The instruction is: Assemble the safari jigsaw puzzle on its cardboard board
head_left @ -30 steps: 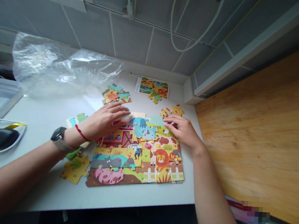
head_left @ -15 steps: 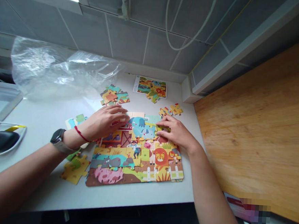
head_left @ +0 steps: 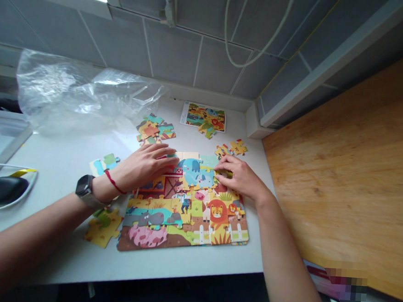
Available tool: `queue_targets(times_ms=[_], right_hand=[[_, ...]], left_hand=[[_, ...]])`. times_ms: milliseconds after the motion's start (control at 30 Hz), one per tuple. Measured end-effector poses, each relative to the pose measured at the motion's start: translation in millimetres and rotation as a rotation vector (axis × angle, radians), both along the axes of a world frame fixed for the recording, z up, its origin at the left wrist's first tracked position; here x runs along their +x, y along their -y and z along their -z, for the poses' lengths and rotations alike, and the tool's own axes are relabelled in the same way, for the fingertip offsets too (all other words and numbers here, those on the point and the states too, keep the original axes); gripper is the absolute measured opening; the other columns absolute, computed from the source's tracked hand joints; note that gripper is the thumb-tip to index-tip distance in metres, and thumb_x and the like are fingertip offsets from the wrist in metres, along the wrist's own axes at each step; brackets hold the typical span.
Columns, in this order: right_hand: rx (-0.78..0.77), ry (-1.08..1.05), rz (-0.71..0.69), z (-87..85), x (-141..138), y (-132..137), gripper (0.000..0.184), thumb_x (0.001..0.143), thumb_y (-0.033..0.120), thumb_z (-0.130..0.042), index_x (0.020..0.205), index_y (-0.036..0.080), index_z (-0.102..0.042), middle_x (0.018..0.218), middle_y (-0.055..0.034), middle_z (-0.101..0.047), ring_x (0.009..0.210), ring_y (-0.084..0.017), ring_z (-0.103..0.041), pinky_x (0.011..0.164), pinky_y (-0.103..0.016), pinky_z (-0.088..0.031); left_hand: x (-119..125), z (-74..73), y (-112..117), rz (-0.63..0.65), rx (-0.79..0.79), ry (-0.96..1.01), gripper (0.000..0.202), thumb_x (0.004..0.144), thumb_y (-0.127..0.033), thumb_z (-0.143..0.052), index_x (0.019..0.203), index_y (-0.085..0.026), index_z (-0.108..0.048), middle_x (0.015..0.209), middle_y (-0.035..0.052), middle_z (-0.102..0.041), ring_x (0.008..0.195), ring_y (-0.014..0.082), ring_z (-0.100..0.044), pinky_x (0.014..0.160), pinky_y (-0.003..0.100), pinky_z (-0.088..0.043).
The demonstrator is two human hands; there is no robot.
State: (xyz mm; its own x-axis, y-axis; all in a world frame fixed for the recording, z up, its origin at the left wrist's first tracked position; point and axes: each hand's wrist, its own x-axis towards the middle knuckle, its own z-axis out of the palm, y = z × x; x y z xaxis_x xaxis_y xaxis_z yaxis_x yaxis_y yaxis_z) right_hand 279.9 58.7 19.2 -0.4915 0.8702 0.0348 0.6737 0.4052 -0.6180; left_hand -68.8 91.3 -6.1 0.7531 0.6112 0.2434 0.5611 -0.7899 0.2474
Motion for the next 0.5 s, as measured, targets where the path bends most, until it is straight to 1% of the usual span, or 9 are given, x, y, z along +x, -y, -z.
queue_targets(times_ms=[133,367,433,500], right_hand=[[0.017,0.004,0.006,-1.4,6.3,-2.0,0.018,0.089,0.015,-0.072,0.101,0.025,-0.081,0.104,-0.0066,-0.071,0.101,-0.022,-0.069,0.097,-0.041,-0.057],[0.011,0.030,0.025,-4.1,15.8,-2.3,0.018,0.088,0.018,-0.073,0.102,0.023,-0.081,0.104,-0.0069,-0.072,0.099,-0.022,-0.070,0.095,-0.040,-0.057],[0.009,0.030,0.020,-5.2,17.6,-2.0,0.015,0.088,0.017,-0.072,0.099,0.022,-0.081,0.101,-0.0066,-0.072,0.097,-0.022,-0.070,0.093,-0.038,-0.057],[0.008,0.037,0.020,-6.7,18.9,-1.9,0.012,0.088,0.015,-0.070,0.090,0.022,-0.080,0.096,-0.0055,-0.072,0.095,-0.021,-0.070,0.091,-0.037,-0.056]], left_hand=[[8.6,-3.6,-0.8,0.023,0.033,0.004,0.033,0.111,-0.042,-0.048,0.130,-0.030,-0.072,0.137,0.0099,-0.071,0.130,0.0307,-0.063,0.105,0.050,-0.052],[16.2,-5.3,-1.2,0.063,0.052,-0.022,0.037,0.112,-0.043,-0.046,0.131,-0.025,-0.071,0.138,0.0126,-0.070,0.128,0.0315,-0.064,0.102,0.048,-0.054],[18.0,-5.3,-0.9,0.065,0.049,-0.025,0.037,0.112,-0.042,-0.045,0.132,-0.025,-0.071,0.139,0.0129,-0.069,0.127,0.0313,-0.064,0.103,0.048,-0.054],[19.8,-5.6,-0.7,0.067,0.047,-0.028,0.036,0.112,-0.042,-0.045,0.132,-0.025,-0.071,0.140,0.0124,-0.069,0.128,0.0312,-0.063,0.103,0.048,-0.054]])
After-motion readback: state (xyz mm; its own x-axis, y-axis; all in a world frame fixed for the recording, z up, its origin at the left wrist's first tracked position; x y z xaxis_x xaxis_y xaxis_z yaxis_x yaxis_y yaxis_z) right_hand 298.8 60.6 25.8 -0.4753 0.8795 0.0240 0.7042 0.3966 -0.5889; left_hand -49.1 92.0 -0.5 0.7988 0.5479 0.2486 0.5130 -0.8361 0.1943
